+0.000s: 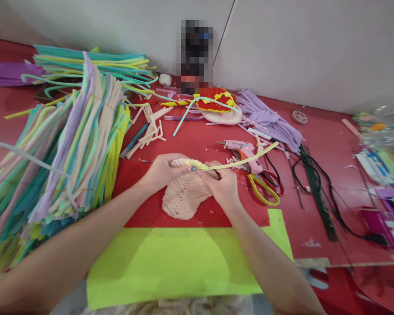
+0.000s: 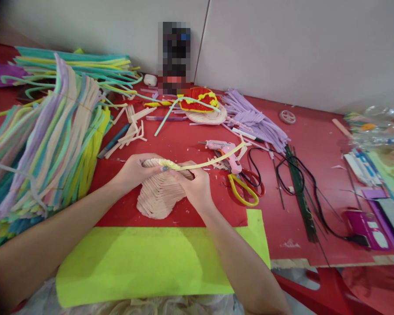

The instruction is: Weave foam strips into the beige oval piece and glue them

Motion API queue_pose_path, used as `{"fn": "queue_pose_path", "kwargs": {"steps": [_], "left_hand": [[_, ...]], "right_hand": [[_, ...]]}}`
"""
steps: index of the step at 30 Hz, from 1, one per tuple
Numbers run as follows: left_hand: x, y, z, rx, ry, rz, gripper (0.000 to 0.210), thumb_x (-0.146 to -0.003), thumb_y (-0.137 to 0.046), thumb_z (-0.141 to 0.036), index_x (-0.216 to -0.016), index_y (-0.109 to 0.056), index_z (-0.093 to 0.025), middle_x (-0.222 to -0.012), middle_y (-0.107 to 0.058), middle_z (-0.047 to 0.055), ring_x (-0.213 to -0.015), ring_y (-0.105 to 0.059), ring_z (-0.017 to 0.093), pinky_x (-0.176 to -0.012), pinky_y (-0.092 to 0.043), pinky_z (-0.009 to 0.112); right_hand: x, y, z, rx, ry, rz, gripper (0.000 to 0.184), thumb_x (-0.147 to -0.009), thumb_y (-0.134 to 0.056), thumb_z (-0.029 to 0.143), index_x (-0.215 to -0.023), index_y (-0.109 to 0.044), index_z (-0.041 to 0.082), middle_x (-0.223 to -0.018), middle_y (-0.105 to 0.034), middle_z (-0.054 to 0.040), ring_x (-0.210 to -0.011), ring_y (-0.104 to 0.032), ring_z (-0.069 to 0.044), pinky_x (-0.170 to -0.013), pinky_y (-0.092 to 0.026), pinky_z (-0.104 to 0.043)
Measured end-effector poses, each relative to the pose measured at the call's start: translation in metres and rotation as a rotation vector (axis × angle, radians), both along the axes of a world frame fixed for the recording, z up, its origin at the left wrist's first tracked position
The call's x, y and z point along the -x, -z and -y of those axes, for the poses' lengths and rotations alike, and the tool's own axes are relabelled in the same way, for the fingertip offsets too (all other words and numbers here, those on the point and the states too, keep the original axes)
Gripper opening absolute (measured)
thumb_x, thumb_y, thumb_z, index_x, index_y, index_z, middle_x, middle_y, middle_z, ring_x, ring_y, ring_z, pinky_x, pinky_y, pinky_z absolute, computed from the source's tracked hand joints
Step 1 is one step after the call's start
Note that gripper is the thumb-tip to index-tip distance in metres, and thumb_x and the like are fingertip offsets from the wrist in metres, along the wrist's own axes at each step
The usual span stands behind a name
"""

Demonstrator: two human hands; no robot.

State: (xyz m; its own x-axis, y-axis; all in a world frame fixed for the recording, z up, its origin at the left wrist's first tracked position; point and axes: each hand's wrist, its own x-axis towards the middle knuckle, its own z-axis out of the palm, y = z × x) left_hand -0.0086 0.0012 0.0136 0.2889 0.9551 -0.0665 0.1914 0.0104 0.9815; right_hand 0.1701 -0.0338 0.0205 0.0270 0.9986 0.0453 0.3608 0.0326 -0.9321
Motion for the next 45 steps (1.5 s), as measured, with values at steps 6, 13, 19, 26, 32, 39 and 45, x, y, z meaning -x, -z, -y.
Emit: {"fn": "queue_pose_path", "kwargs": {"steps": [6, 13, 19, 26, 32, 39, 45], "left_hand": [[0.0, 0.0, 0.001, 0.013, -0.103, -0.027, 0.033, -0.069, -0.071, -0.047, -0.084, -0.071, -0.017, -0.086, -0.072, 0.004, -0.081, -0.065, 0.019, -0.072, -0.051, 0.028], [0.001, 0.002, -0.001, 0.051, -0.179, -0.027, 0.035, -0.066, -0.074, -0.047, -0.083, -0.07, -0.016, -0.083, -0.072, 0.004, -0.076, -0.064, 0.017, -0.066, -0.05, 0.026], [0.001, 0.004, 0.0, 0.042, -0.173, -0.027, 0.038, -0.065, -0.074, -0.048, -0.085, -0.07, -0.016, -0.082, -0.071, 0.004, -0.077, -0.064, 0.017, -0.066, -0.049, 0.025], [0.002, 0.007, -0.001, 0.027, -0.174, -0.03, 0.038, -0.065, -0.073, -0.049, -0.085, -0.07, -0.017, -0.081, -0.071, 0.003, -0.077, -0.063, 0.017, -0.066, -0.048, 0.025], [0.002, 0.007, -0.003, 0.052, -0.151, -0.003, 0.037, -0.066, -0.073, -0.048, -0.086, -0.07, -0.016, -0.082, -0.071, 0.003, -0.076, -0.063, 0.016, -0.067, -0.048, 0.025], [0.002, 0.006, -0.003, 0.059, -0.152, 0.015, 0.035, -0.066, -0.073, -0.046, -0.084, -0.07, -0.016, -0.083, -0.071, 0.003, -0.078, -0.064, 0.017, -0.07, -0.049, 0.026], [0.003, 0.005, -0.004, 0.058, -0.126, 0.015, 0.033, -0.068, -0.071, -0.044, -0.086, -0.069, -0.016, -0.084, -0.07, 0.004, -0.078, -0.063, 0.017, -0.071, -0.048, 0.027]], "right_hand": [[-0.01, -0.001, -0.001, 0.039, -0.051, -0.007, 0.027, -0.075, -0.068, 0.037, -0.098, -0.069, 0.022, -0.099, -0.071, -0.0024, -0.093, -0.064, -0.02, -0.084, -0.049, -0.033], [-0.063, -0.018, -0.01, -0.171, 0.291, 0.268, 0.026, -0.079, -0.063, 0.045, -0.089, -0.07, 0.022, -0.084, -0.07, -0.0037, -0.076, -0.064, -0.018, -0.071, -0.049, -0.03], [-0.127, -0.005, -0.024, -0.252, 0.54, 0.667, 0.035, -0.084, -0.052, 0.048, -0.08, -0.067, 0.016, -0.08, -0.066, -0.0085, -0.073, -0.059, -0.019, -0.073, -0.045, -0.033], [-0.128, 0.015, -0.028, -0.011, 0.372, 0.733, 0.035, -0.073, -0.062, 0.048, -0.085, -0.068, 0.016, -0.078, -0.064, -0.0084, -0.072, -0.058, -0.022, -0.072, -0.044, -0.035], [-0.121, 0.004, -0.037, -0.101, 0.436, 0.659, 0.032, -0.074, -0.058, 0.042, -0.088, -0.067, 0.014, -0.081, -0.064, -0.0091, -0.072, -0.057, -0.021, -0.071, -0.044, -0.035], [-0.103, 0.004, -0.088, -0.161, 0.241, 0.73, 0.028, -0.077, -0.057, 0.038, -0.089, -0.067, 0.013, -0.086, -0.065, -0.0117, -0.081, -0.058, -0.023, -0.079, -0.044, -0.036], [-0.135, 0.002, -0.043, -0.086, 0.227, 0.842, 0.026, -0.08, -0.055, 0.035, -0.094, -0.066, 0.015, -0.091, -0.063, -0.0108, -0.079, -0.06, -0.021, -0.079, -0.047, -0.036]]}}
